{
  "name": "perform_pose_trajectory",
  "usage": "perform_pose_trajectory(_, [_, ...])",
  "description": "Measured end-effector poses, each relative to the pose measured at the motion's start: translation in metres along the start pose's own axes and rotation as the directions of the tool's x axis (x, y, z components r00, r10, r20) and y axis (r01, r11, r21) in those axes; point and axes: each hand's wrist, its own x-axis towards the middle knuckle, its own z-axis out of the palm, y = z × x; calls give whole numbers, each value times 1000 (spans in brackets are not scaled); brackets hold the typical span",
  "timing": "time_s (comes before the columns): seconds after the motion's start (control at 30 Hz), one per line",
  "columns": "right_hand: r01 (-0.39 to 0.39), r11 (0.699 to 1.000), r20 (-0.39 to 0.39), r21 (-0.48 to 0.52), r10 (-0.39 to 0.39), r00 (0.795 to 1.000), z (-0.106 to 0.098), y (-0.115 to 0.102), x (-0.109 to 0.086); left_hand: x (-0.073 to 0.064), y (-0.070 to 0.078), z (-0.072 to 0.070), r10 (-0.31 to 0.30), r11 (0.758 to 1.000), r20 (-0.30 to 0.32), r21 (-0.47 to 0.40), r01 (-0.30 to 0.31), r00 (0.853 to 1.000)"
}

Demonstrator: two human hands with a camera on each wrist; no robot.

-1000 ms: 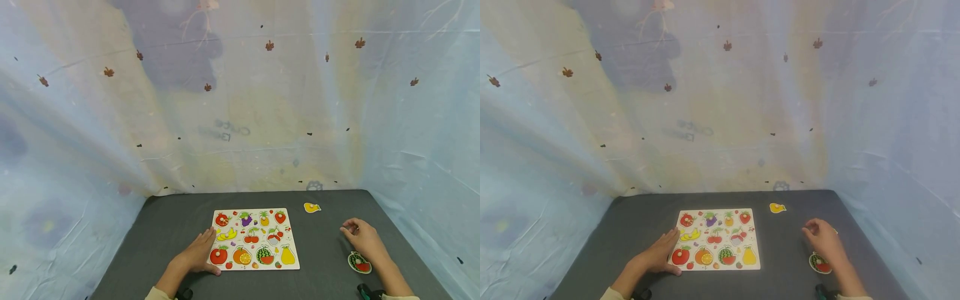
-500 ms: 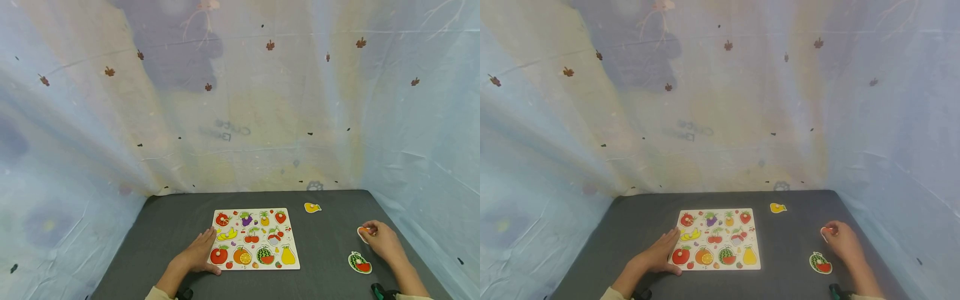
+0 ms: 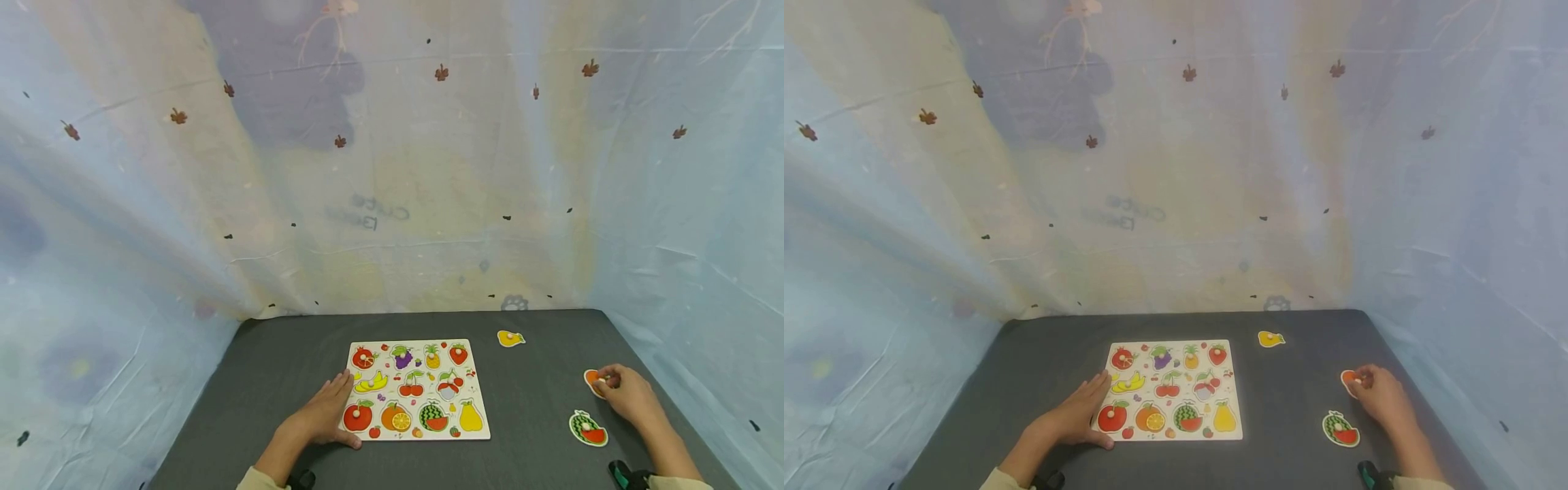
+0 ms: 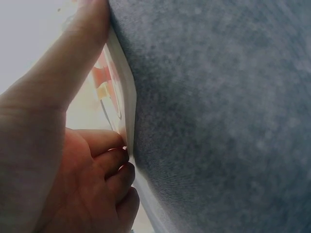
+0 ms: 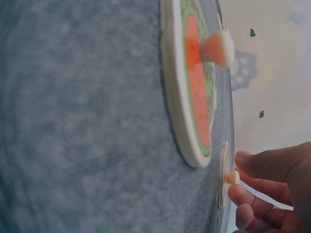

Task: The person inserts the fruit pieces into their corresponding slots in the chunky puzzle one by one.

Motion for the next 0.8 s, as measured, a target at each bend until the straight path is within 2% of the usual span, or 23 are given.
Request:
perform_pose_trajectory(0.3, [-21, 1000, -27, 9, 21, 999, 3, 2, 0, -1, 4, -5, -18, 1000, 20, 3, 18, 1000])
perform_pose_trajectory(0.53, [-25, 999, -46, 21, 26, 999, 3, 4, 1, -3, 8, -7, -25, 1000, 13, -2, 25, 1000])
perform_pose_trajectory(0.8, [-41, 999, -37, 15, 41, 998, 5, 6, 4, -4, 8, -6, -31, 999, 14, -10, 31, 999])
